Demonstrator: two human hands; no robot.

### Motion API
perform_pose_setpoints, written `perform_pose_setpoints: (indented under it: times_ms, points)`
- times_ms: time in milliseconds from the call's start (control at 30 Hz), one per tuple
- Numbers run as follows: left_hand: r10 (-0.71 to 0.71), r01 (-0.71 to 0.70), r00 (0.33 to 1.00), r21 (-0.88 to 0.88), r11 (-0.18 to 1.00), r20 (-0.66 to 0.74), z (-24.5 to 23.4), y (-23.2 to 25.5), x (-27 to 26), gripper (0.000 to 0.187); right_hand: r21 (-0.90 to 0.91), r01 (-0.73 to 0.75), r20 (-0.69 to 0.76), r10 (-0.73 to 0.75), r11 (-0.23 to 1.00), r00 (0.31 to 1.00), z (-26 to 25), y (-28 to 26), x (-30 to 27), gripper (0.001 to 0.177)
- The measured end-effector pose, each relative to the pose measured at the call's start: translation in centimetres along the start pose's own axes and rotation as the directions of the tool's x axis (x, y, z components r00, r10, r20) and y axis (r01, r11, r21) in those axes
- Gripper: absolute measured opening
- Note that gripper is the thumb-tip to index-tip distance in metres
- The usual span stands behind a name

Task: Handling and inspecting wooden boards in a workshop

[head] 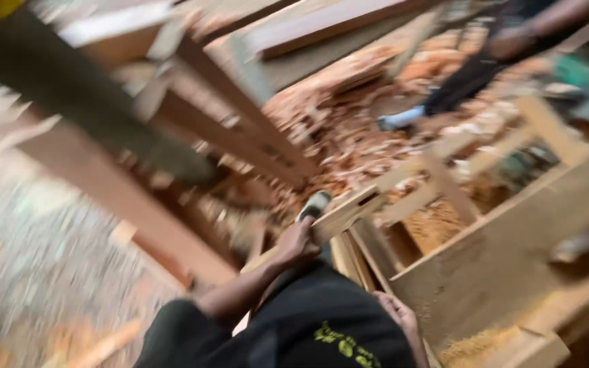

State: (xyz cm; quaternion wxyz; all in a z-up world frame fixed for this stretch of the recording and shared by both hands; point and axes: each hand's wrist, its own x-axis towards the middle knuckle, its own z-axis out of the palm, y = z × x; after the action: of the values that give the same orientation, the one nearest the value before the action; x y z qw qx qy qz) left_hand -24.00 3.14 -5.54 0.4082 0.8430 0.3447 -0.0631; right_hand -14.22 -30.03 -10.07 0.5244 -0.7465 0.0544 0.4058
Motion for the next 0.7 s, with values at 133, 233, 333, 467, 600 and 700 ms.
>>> perform_pose_setpoints:
  times_ms: [133, 233, 333, 467, 600, 700]
  points:
    - [-0.108, 0.108, 0.992, 0.011, 0.994, -0.064, 2.4, -6.9, -3.2, 0.049, 0.001, -0.078, 0.033, 0.078, 0.997, 0.996, 3.0, -3.8, -3.1, 0.037]
    - [-0.223, 0.223, 0.975, -0.064, 0.973, 0.004, -1.3, -6.6, -7.8, 0.074, -0.298, -0.102, -0.046, 0.092, 0.949, 0.995, 4.1, -5.9, -3.5, 0.036]
    - [-0.226, 0.235, 0.97, -0.123, 0.964, 0.089, -2.9, -7.6, -10.4, 0.062, -0.354, 0.021, 0.05, -0.003, 0.935, 0.999, 3.2, -3.7, -0.5, 0.031]
    - [-0.186, 0.14, 0.974, -0.302, 0.943, -0.131, 2.9, -12.5, -5.5, 0.089, -0.257, 0.113, 0.107, -0.088, 0.96, 0.99, 2.1, -1.5, 3.1, 0.026]
    - [-0.318, 0.301, 0.944, -0.16, 0.94, -0.093, 3.0, -12.6, -2.5, 0.072, -0.171, 0.033, 0.107, -0.015, 0.985, 0.994, 1.7, 0.2, 5.2, 0.025]
    - [-0.247, 0.244, 0.969, -0.174, 0.954, 0.005, 1.0, -9.9, 0.3, 0.07, -0.197, -0.127, 0.055, 0.14, 0.972, 0.989, 2.4, -6.8, 1.9, 0.037]
